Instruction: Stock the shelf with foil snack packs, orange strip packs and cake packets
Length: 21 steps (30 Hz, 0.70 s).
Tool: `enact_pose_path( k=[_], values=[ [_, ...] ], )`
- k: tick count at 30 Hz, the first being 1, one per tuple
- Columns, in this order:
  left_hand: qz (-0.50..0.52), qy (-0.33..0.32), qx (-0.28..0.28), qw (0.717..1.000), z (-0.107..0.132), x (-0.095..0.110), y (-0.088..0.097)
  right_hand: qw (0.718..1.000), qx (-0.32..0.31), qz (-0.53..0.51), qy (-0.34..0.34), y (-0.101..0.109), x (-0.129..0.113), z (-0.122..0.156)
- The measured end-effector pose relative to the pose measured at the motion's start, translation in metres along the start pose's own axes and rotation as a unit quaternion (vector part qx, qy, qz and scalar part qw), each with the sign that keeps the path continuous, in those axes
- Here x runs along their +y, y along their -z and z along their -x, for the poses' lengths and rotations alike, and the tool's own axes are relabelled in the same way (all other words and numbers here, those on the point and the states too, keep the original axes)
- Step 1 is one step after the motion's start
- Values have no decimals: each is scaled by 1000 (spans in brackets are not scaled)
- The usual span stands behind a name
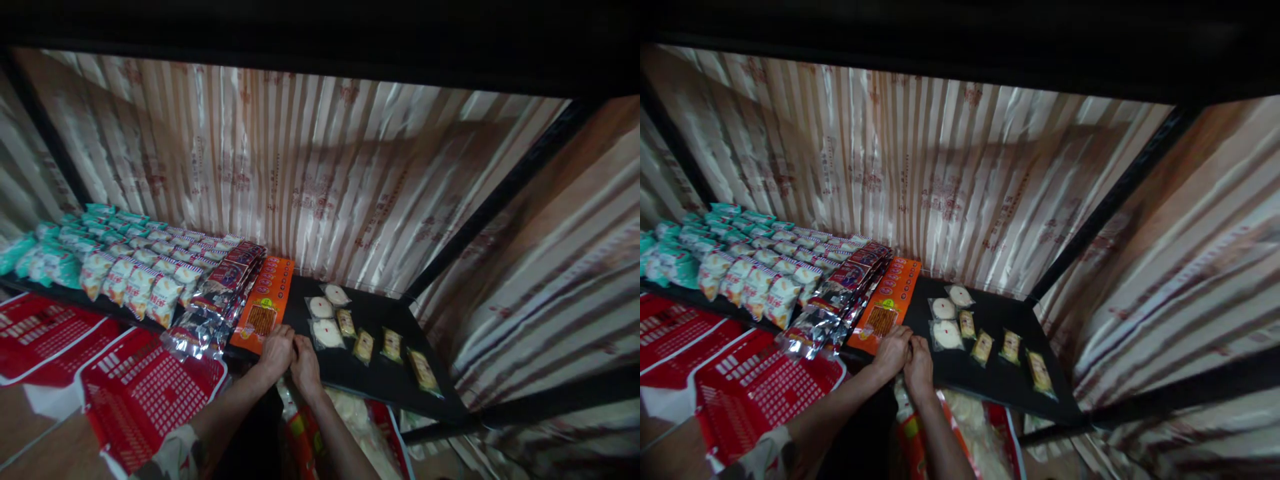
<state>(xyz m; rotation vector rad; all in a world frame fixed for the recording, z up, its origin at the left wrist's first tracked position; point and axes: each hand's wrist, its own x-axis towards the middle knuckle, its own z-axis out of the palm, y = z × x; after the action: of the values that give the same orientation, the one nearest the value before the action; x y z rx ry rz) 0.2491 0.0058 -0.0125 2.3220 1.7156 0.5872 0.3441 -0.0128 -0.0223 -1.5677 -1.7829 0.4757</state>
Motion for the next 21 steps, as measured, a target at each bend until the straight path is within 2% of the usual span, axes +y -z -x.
enact_pose_path(
  k=[7, 12, 16, 21],
  values=[
    [15, -4, -10, 1000, 31, 26, -6, 999, -23, -11, 22, 21, 11, 30],
    [52, -9, -21, 998, 61, 49, -18, 999, -39, 2, 30, 37, 28, 59],
    [69, 0, -37, 997, 85, 69, -32, 998, -56, 20, 6, 50, 46, 85],
    [75, -5, -99, 992, 116, 88, -61, 990, -95, 76, -65, 65, 69, 112]
  ],
)
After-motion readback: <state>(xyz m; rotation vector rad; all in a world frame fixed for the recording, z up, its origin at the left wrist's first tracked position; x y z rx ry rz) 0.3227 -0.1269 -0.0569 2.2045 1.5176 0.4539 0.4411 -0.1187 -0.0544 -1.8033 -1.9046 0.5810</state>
